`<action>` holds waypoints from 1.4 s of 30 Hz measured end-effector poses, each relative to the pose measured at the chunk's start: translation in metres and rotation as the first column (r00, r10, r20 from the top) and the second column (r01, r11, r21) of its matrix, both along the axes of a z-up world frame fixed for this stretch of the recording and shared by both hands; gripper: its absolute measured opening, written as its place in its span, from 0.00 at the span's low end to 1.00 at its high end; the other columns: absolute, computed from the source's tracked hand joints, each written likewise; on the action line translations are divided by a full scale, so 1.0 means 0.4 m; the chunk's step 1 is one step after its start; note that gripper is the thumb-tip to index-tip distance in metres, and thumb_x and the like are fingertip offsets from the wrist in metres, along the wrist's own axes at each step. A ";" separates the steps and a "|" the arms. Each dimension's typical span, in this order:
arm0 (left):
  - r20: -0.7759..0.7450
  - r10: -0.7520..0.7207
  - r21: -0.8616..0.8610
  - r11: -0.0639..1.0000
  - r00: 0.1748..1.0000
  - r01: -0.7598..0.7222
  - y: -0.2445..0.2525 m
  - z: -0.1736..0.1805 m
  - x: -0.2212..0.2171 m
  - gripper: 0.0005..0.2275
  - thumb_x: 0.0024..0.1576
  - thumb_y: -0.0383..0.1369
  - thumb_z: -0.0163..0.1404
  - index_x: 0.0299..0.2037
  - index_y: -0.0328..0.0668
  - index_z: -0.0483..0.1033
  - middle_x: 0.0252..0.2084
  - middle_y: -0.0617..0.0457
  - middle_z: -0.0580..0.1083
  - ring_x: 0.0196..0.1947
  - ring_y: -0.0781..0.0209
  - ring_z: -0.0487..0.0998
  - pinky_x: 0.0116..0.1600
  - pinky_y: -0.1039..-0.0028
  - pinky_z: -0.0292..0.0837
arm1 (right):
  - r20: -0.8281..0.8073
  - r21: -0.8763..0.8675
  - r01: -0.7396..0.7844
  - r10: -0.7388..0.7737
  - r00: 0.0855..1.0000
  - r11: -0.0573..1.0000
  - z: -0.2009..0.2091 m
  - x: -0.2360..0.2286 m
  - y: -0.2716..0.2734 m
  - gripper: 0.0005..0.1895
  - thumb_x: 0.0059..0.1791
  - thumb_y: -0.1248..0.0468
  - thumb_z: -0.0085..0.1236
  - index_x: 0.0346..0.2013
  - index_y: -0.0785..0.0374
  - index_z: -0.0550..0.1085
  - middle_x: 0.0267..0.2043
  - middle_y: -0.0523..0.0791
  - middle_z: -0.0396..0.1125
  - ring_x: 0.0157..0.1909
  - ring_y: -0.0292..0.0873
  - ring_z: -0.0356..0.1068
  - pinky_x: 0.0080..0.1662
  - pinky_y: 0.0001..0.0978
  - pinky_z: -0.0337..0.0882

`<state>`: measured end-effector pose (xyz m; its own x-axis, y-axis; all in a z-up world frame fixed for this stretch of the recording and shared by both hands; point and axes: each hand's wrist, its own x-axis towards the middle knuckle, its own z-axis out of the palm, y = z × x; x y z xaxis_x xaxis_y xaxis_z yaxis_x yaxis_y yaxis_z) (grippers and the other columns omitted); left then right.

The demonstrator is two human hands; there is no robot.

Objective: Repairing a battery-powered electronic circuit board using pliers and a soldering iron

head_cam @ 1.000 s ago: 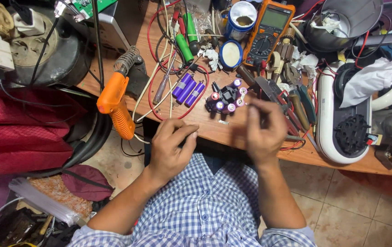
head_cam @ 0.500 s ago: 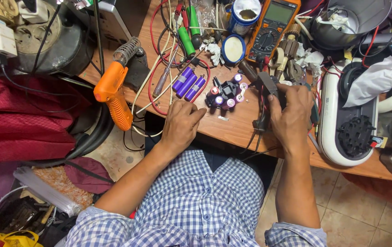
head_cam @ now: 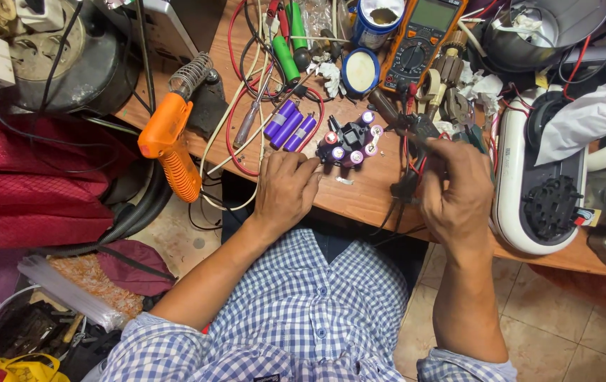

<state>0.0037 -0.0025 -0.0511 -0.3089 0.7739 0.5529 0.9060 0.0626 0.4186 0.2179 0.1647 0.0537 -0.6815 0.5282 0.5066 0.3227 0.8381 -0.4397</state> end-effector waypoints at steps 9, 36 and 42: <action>0.276 -0.174 0.202 0.972 0.945 0.119 0.053 0.064 -0.021 0.20 0.57 0.41 0.60 0.55 0.40 0.73 0.51 0.46 0.72 0.53 0.44 0.74 0.56 0.59 0.69 | 0.273 0.200 -0.126 0.068 0.960 0.972 -0.013 -0.051 -0.028 0.04 0.56 0.59 0.58 0.44 0.49 0.78 0.35 0.42 0.67 0.38 0.48 0.72 0.45 0.38 0.69; 0.449 -0.480 0.001 0.844 0.754 0.536 0.118 0.125 -0.126 0.20 0.47 0.30 0.57 0.53 0.49 0.76 0.53 0.44 0.71 0.52 0.35 0.75 0.54 0.54 0.68 | 0.245 0.273 -0.148 0.080 0.966 0.951 -0.022 -0.082 -0.011 0.07 0.54 0.61 0.57 0.46 0.50 0.80 0.31 0.43 0.64 0.34 0.47 0.71 0.41 0.37 0.71; 0.442 -0.482 -0.043 0.831 0.756 0.555 0.120 0.126 -0.126 0.22 0.46 0.27 0.58 0.54 0.45 0.76 0.53 0.41 0.71 0.51 0.32 0.76 0.53 0.51 0.70 | 0.235 0.273 -0.145 0.081 0.969 0.951 -0.015 -0.089 -0.020 0.06 0.54 0.61 0.59 0.45 0.50 0.80 0.31 0.43 0.64 0.34 0.47 0.71 0.41 0.37 0.71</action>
<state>-0.0467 0.0454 -0.0007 0.0040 0.9456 0.3253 0.5749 -0.2683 0.7730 0.1822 0.1569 0.0477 -0.8390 0.2958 0.4566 0.2793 0.9544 -0.1050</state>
